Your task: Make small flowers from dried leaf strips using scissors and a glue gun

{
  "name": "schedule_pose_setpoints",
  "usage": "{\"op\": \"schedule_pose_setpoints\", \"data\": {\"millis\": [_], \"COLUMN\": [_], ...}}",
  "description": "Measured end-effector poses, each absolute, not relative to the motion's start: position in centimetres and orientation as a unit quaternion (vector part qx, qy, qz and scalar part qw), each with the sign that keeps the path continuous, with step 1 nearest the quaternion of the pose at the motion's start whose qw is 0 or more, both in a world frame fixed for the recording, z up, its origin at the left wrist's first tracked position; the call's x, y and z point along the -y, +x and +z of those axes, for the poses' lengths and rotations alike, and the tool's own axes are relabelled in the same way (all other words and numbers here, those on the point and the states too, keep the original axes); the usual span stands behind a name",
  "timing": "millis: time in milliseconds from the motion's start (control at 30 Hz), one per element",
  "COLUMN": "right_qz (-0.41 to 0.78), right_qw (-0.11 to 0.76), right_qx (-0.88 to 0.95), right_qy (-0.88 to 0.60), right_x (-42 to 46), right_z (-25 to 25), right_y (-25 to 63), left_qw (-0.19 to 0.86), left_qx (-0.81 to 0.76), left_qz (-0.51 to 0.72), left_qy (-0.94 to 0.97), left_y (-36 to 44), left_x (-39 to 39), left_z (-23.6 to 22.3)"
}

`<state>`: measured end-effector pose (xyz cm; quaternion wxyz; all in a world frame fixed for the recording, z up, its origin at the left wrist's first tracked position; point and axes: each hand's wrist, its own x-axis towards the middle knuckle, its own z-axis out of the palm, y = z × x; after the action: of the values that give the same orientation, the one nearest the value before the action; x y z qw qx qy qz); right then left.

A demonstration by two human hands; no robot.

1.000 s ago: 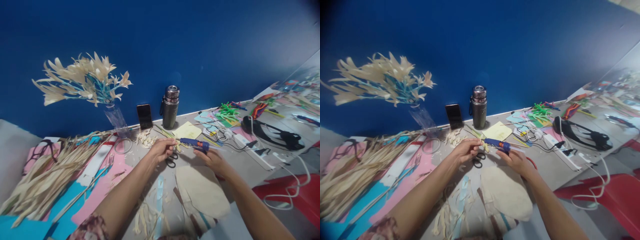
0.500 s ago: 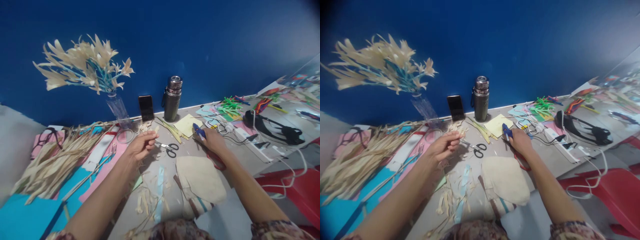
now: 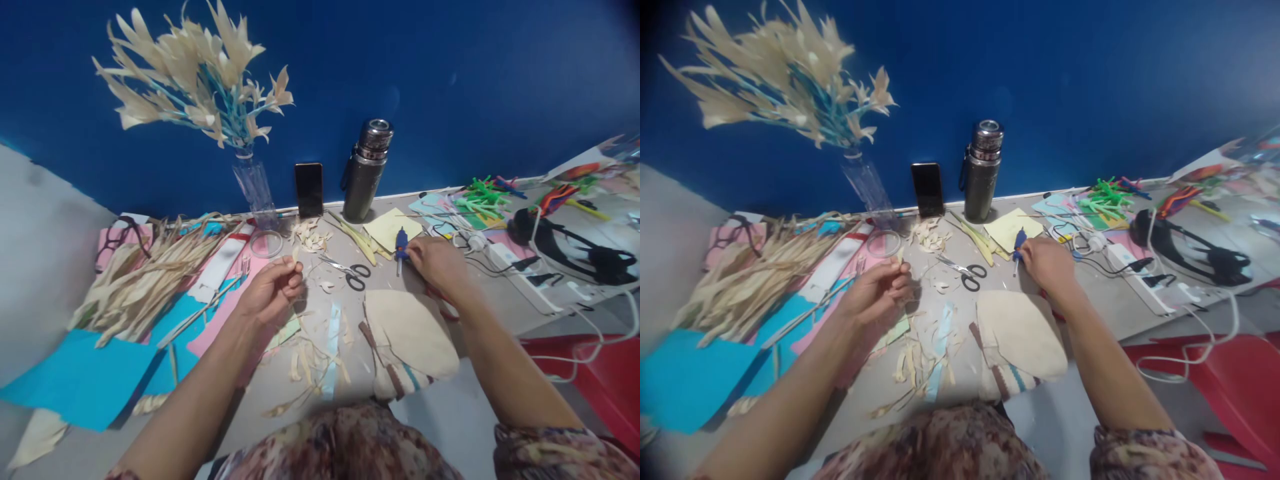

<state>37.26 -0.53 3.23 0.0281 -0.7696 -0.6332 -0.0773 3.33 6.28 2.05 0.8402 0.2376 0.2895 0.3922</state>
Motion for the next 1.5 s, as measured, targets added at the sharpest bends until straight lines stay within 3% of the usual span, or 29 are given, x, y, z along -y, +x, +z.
{"op": "schedule_pose_setpoints", "data": {"millis": [100, 200, 700, 833, 967, 1067, 1300, 1500], "right_qz": [0.02, 0.096, 0.106, 0.149, 0.379, 0.489, 0.575, 0.54], "right_qw": [0.084, 0.066, 0.052, 0.141, 0.293, 0.349, 0.373, 0.367], "right_qx": [0.661, 0.693, 0.71, 0.684, 0.599, 0.558, 0.497, 0.541], "right_qy": [-0.746, -0.712, -0.694, -0.7, -0.642, -0.573, -0.533, -0.53], "right_x": [0.3, -0.3, -1.5, -1.4, -2.3, -3.2, -3.9, -3.5], "right_z": [3.5, 2.4, 0.3, 0.2, 0.8, 1.2, 0.2, 0.4], "right_y": [34.0, 31.2, 28.1, 28.3, 27.3, 25.3, 21.6, 21.2], "left_qw": [0.846, 0.846, 0.796, 0.778, 0.787, 0.826, 0.789, 0.744], "left_qx": [-0.275, -0.265, -0.361, -0.395, -0.366, -0.297, -0.29, -0.314], "left_qz": [0.384, 0.378, 0.354, 0.339, 0.369, 0.361, 0.38, 0.373], "left_qy": [0.246, 0.264, 0.333, 0.351, 0.334, 0.315, 0.385, 0.458], "left_y": [3.7, 4.3, 2.8, 3.1, 3.4, 3.2, 3.0, 3.3], "left_x": [-5.9, -5.4, -6.0, -6.0, -5.8, -5.7, -5.4, -5.1], "left_z": [0.8, -0.2, -0.7, -0.8, -0.5, -0.2, -0.1, 0.1]}}
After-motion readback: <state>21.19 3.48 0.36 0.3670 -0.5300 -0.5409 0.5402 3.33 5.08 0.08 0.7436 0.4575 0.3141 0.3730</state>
